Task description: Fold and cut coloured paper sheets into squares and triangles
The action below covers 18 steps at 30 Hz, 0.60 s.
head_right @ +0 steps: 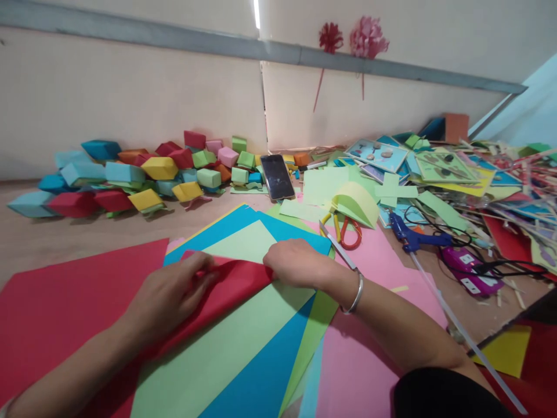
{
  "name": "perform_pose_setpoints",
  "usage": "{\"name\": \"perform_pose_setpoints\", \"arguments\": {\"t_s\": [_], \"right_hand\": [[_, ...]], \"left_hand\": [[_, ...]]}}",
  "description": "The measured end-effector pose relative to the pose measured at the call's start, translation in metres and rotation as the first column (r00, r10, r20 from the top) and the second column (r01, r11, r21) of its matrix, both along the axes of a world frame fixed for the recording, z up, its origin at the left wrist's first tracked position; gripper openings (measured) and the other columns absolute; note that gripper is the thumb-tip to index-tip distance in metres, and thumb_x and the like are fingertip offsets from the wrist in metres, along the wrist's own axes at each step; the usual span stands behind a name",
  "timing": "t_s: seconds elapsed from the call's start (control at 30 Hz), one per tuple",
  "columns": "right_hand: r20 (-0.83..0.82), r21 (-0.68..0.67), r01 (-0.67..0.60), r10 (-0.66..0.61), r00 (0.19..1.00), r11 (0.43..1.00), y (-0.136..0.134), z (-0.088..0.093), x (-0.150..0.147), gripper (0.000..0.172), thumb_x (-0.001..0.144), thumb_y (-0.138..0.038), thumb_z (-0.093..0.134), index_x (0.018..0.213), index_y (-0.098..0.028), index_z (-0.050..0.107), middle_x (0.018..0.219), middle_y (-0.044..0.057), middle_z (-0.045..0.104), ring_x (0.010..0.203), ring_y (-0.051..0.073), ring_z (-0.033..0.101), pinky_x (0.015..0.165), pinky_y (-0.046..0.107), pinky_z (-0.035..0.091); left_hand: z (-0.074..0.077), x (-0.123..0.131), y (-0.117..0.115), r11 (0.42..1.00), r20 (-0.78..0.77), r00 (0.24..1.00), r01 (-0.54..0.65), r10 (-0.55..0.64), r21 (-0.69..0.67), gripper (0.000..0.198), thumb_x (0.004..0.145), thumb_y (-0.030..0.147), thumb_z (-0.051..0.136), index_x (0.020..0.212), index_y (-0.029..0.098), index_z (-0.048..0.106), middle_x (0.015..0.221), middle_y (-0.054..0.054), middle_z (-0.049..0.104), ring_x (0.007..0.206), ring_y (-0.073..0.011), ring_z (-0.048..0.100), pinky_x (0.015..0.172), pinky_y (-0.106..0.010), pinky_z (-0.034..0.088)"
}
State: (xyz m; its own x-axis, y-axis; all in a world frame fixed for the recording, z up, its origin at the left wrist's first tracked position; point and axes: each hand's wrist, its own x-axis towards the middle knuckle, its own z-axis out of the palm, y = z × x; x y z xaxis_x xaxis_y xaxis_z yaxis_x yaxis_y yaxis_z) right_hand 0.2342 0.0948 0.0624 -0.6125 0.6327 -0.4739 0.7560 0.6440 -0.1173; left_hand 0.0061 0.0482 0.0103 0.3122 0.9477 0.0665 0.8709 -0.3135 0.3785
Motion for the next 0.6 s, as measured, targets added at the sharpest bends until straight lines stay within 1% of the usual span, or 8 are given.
{"name": "perform_pose_setpoints", "arguments": {"t_s": [0.1, 0.2, 0.23, 0.3, 0.37, 0.43, 0.53, 0.6], "right_hand": [[0.009, -0.028, -0.014, 0.014, 1.000, 1.000, -0.001, 0.001, 0.000, 0.016, 0.088, -0.015, 0.056, 0.084, -0.015, 0.072, 0.090, 0.008, 0.070, 0.079, 0.016, 0.060, 0.056, 0.026, 0.026], [0.020, -0.069, -0.023, 0.024, 0.999, 0.997, -0.002, 0.005, -0.002, 0.017, 0.087, -0.014, 0.057, 0.085, -0.015, 0.074, 0.089, 0.008, 0.070, 0.078, 0.015, 0.059, 0.058, 0.026, 0.028], [0.027, -0.072, -0.026, 0.028, 0.999, 0.997, -0.002, 0.007, -0.003, 0.018, 0.087, -0.014, 0.057, 0.085, -0.015, 0.075, 0.089, 0.009, 0.070, 0.078, 0.015, 0.059, 0.058, 0.026, 0.028], [0.048, -0.073, -0.027, 0.031, 0.998, 0.997, -0.003, 0.009, -0.005, 0.019, 0.087, -0.012, 0.056, 0.086, -0.015, 0.075, 0.090, 0.009, 0.070, 0.079, 0.016, 0.060, 0.057, 0.026, 0.028], [0.077, -0.076, -0.025, 0.031, 0.997, 0.997, -0.004, 0.011, -0.007, 0.020, 0.087, -0.011, 0.055, 0.087, -0.014, 0.075, 0.091, 0.009, 0.071, 0.079, 0.016, 0.061, 0.055, 0.026, 0.028], [0.102, -0.071, -0.028, 0.035, 0.994, 0.997, -0.005, 0.011, -0.007, 0.021, 0.086, -0.009, 0.055, 0.089, -0.014, 0.075, 0.093, 0.009, 0.071, 0.079, 0.017, 0.062, 0.054, 0.027, 0.026], [0.130, -0.043, -0.047, 0.053, 0.990, 0.998, -0.007, 0.011, -0.005, 0.023, 0.084, -0.005, 0.054, 0.090, -0.013, 0.074, 0.094, 0.010, 0.072, 0.078, 0.018, 0.063, 0.052, 0.027, 0.025], [0.135, -0.020, -0.058, 0.060, 0.989, 0.998, -0.008, 0.011, -0.004, 0.024, 0.082, -0.001, 0.053, 0.091, -0.013, 0.072, 0.093, 0.010, 0.071, 0.077, 0.019, 0.064, 0.051, 0.026, 0.025]], "left_hand": [[0.004, 0.005, -0.015, 0.993, -0.195, 0.978, -0.084, 0.066, -0.084, 0.028, 0.093, 0.037, 0.031, 0.087, 0.022, 0.053, 0.060, -0.005, 0.063, 0.050, -0.0235, 0.058, 0.046, -0.030, 0.025], [0.005, 0.009, -0.022, 0.972, -0.128, 0.992, -0.045, 0.016, -0.230, 0.023, 0.092, 0.035, 0.036, 0.097, 0.021, 0.055, 0.070, -0.006, 0.069, 0.059, -0.0247, 0.063, 0.048, -0.030, 0.033], [0.004, 0.009, -0.021, 0.972, -0.064, 0.998, -0.019, 0.004, -0.232, 0.022, 0.092, 0.034, 0.039, 0.098, 0.021, 0.056, 0.077, -0.007, 0.071, 0.066, -0.0250, 0.065, 0.052, -0.030, 0.038], [0.000, 0.007, -0.016, 0.986, 0.065, 0.996, 0.066, -0.056, -0.153, 0.020, 0.092, 0.033, 0.041, 0.093, 0.022, 0.058, 0.093, -0.008, 0.072, 0.083, -0.0253, 0.066, 0.065, -0.033, 0.047], [-0.004, 0.004, -0.007, 0.987, 0.134, 0.980, 0.155, -0.147, -0.045, 0.022, 0.093, 0.032, 0.040, 0.084, 0.022, 0.058, 0.101, -0.009, 0.069, 0.093, -0.0252, 0.064, 0.076, -0.036, 0.048], [-0.009, 0.001, -0.001, 0.985, 0.142, 0.975, 0.175, -0.173, -0.003, 0.026, 0.094, 0.032, 0.038, 0.080, 0.022, 0.057, 0.095, -0.008, 0.068, 0.088, -0.0242, 0.062, 0.074, -0.036, 0.048], [-0.014, -0.001, 0.001, 0.994, 0.110, 0.989, 0.102, -0.096, -0.043, 0.027, 0.094, 0.034, 0.036, 0.079, 0.022, 0.055, 0.081, -0.006, 0.065, 0.073, -0.0226, 0.060, 0.062, -0.034, 0.045], [-0.016, -0.002, 0.000, 0.996, 0.101, 0.993, 0.063, -0.056, -0.067, 0.027, 0.093, 0.034, 0.037, 0.081, 0.022, 0.057, 0.080, -0.006, 0.065, 0.073, -0.0228, 0.061, 0.061, -0.034, 0.045]]}}
